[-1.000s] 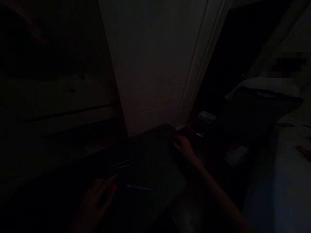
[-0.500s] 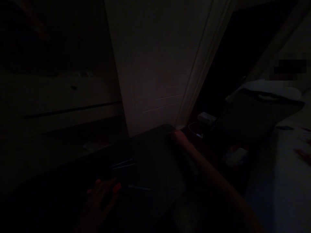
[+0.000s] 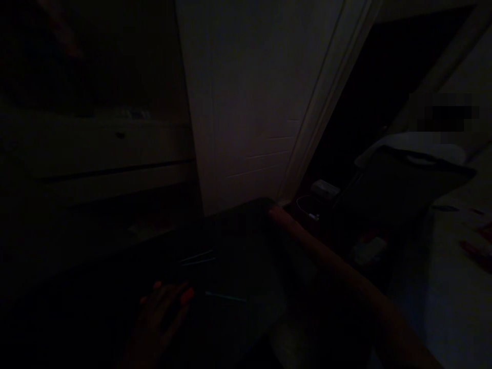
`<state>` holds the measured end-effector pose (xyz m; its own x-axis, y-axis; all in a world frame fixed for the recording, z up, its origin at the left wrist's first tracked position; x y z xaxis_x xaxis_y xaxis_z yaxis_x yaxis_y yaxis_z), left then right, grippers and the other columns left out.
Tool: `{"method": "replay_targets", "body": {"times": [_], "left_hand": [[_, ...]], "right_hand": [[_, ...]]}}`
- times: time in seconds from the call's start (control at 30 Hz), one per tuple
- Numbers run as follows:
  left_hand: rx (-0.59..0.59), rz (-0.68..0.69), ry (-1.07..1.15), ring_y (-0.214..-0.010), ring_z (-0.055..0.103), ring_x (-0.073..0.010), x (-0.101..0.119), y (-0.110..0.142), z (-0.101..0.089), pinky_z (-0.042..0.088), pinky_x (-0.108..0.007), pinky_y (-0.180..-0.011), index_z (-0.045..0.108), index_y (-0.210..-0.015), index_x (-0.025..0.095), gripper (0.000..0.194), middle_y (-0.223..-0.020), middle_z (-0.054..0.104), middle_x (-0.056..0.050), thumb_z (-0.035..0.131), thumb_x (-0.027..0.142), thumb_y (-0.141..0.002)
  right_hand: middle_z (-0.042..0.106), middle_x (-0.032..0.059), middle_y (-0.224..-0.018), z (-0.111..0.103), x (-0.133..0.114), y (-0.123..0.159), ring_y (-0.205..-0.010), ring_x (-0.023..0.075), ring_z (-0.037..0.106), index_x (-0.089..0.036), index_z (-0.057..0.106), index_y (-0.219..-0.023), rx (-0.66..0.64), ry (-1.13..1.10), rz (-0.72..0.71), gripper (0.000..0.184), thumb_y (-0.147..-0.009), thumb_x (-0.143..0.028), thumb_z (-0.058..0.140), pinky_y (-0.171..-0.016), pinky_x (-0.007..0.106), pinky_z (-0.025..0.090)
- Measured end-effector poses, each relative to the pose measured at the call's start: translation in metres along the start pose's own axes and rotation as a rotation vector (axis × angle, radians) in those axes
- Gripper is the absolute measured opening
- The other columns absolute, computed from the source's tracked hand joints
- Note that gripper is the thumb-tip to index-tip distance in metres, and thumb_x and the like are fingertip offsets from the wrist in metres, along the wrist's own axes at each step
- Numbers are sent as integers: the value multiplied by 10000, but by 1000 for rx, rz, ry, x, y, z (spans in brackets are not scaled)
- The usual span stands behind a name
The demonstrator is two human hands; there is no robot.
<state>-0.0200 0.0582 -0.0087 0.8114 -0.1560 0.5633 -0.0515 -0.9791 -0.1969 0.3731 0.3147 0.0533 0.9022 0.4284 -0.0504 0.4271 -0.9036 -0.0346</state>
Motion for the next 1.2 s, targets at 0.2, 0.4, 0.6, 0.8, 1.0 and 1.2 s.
{"method": "replay_targets", "body": {"times": [0.2,0.4,0.6,0.8,1.0,1.2], "left_hand": [[-21,-1,34,-1415,642,-407,6,-1,-6,459,-697,-1194,797,-1314,290,424,-1339,803,-99,538,395,-995],[-10,-4,26,-1404,653,-424,2,-3,-5,500,-700,-1153,806,-1306,308,417,-1334,803,-111,546,414,-997],[32,4,51,-1394,671,-400,0,-2,-5,539,-651,-1145,817,-1287,299,423,-1316,813,-99,522,374,-992],[52,3,58,-1324,712,-380,2,-3,-6,543,-632,-1139,819,-1271,312,411,-1292,818,-96,539,388,-980],[20,-11,4,-1373,682,-415,-4,-4,-2,539,-666,-1128,826,-1277,309,429,-1331,810,-109,539,410,-975],[-24,-57,49,-1443,635,-427,-9,-4,-5,500,-685,-1177,828,-1283,305,460,-1385,805,-86,518,448,-975]], "right_hand": [[694,109,-1407,7,4,5,-1160,264,730,-223,695,-1351,-80,-79,124,296,-1086,-354,711,-977,460,639],[698,97,-1394,-1,13,6,-1165,275,731,-225,695,-1351,-83,-164,181,306,-1077,-357,725,-969,458,641],[707,95,-1374,-9,30,15,-1140,282,738,-194,694,-1348,-11,-245,214,323,-1079,-371,719,-960,475,647],[704,102,-1382,-4,36,23,-1142,273,736,-201,690,-1354,39,-282,234,318,-1082,-363,716,-964,476,645],[700,106,-1391,-2,27,24,-1149,270,734,-204,687,-1360,35,-340,216,318,-1083,-359,715,-971,480,642],[697,106,-1396,-20,15,28,-1153,269,732,-210,687,-1360,95,-517,258,315,-1083,-358,715,-973,477,641]]}}
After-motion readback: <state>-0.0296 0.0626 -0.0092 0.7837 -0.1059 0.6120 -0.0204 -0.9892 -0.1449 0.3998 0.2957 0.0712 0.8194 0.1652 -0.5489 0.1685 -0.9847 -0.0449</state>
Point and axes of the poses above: each hand's wrist, its own y-axis away from the middle knuckle, its own z-axis out of the palm, x = y × z, the point moved 7 cm from there along -y, towards the middle knuckle
